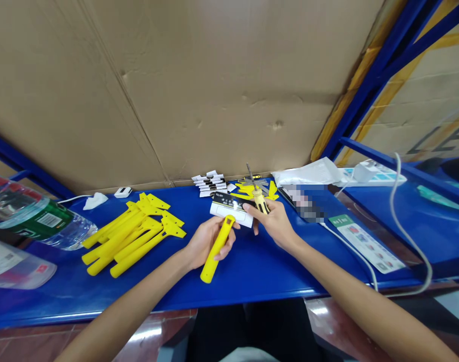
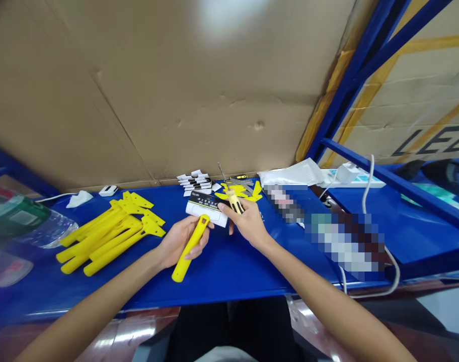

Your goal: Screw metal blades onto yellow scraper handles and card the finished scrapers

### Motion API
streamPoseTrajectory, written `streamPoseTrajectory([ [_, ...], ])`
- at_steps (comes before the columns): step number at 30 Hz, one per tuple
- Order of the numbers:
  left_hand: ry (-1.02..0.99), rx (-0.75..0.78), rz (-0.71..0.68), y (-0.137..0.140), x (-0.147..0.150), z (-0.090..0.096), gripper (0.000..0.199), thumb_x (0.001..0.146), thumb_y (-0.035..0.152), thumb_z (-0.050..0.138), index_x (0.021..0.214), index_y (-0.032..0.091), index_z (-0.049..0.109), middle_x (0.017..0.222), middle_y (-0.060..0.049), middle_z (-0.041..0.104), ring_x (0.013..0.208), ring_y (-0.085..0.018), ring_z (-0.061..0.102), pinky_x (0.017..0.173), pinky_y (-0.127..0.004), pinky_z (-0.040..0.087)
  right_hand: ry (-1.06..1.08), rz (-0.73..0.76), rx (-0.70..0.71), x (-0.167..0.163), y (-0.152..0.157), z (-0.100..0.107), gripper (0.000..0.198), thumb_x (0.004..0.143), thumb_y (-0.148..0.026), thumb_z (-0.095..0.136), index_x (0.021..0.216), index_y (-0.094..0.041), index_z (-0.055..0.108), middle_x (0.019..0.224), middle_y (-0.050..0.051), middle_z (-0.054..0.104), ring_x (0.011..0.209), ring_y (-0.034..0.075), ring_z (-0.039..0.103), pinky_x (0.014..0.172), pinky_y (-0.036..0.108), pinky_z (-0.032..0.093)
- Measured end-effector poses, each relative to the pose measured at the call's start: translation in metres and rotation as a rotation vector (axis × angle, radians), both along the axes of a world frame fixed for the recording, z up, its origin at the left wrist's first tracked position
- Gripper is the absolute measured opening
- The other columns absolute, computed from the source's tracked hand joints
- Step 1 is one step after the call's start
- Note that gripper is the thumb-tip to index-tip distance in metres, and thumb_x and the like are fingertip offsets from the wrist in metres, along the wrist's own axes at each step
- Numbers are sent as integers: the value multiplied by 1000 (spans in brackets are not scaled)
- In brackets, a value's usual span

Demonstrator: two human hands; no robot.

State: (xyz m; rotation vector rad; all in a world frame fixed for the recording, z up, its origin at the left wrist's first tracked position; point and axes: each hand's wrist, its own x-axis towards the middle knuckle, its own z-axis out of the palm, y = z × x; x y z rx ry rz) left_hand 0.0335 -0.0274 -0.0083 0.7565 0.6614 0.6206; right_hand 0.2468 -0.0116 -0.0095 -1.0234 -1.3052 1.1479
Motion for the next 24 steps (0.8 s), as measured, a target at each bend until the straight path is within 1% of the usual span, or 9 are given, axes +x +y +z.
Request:
streamPoseTrajectory([
  [3, 108, 179, 239, -3, 3, 1, 44, 102, 54, 55, 122, 15, 59, 86, -7, 70, 51, -16, 62, 36, -24, 47, 25, -59, 20, 3, 1, 0, 36, 80, -50, 88, 89, -18, 75, 67, -1, 66, 41, 17, 60, 36, 31, 46],
  [7, 361, 628, 448, -8, 2, 0, 75, 94, 50, 75, 156, 29, 38, 115, -7, 69, 70, -18, 71, 45, -24, 53, -31, -112, 80, 5, -1, 4, 38, 90, -47, 80, 117, -19, 80, 61, -3, 65, 40, 14, 58, 38, 28, 46],
  [10, 549, 855, 412, -10, 2, -2, 70, 86, 44, 86, 147, 27, 57, 111, -6, 71, 75, -15, 71, 52, -20, 53, -62, -89, 115, 4, -5, 14, 39, 96, -49, 74, 120, -18, 81, 52, -5, 58, 35, 11, 50, 36, 25, 38],
  [13, 572, 781, 323, -12, 5, -1, 39, 94, 53, 75, 110, 17, 71, 68, 1, 65, 47, -10, 57, 42, -20, 45, -18, 31, 164, 4, -8, 27, 50, 101, -56, 65, 129, -16, 77, 72, 2, 75, 36, 9, 49, 36, 26, 39],
  [15, 491, 664, 281, -15, 9, 3, 45, 100, 61, 63, 89, 17, 65, 50, 5, 53, 35, -9, 46, 36, -21, 39, -31, 69, 202, 6, -9, 35, 55, 102, -60, 63, 135, -17, 74, 96, 8, 83, 39, 9, 50, 38, 27, 42],
  [17, 374, 571, 272, -20, 13, 8, 50, 100, 64, 61, 81, 18, 60, 50, 4, 53, 34, -9, 45, 36, -22, 39, -100, 37, 209, 9, -9, 37, 56, 99, -61, 65, 135, -18, 74, 111, 11, 83, 42, 9, 51, 41, 28, 44],
  [19, 276, 482, 273, -25, 20, 11, 50, 97, 65, 66, 81, 18, 60, 57, 3, 58, 36, -8, 46, 36, -22, 41, -186, -12, 208, 14, -9, 35, 54, 97, -60, 69, 130, -18, 77, 116, 11, 82, 53, 12, 60, 49, 29, 50],
  [22, 189, 361, 271, -36, 35, 12, 50, 93, 64, 71, 82, 17, 60, 63, 2, 60, 38, -8, 46, 36, -22, 40, -295, -8, 227, 27, -14, 28, 45, 94, -56, 74, 117, -18, 82, 111, 10, 83, 85, 23, 73, 76, 35, 59],
  [24, 129, 299, 273, -46, 49, 9, 50, 92, 65, 73, 85, 17, 60, 67, 1, 61, 39, -8, 46, 36, -22, 40, -366, 17, 229, 39, -19, 26, 41, 92, -53, 76, 111, -18, 84, 105, 8, 83, 93, 25, 74, 83, 37, 57],
])
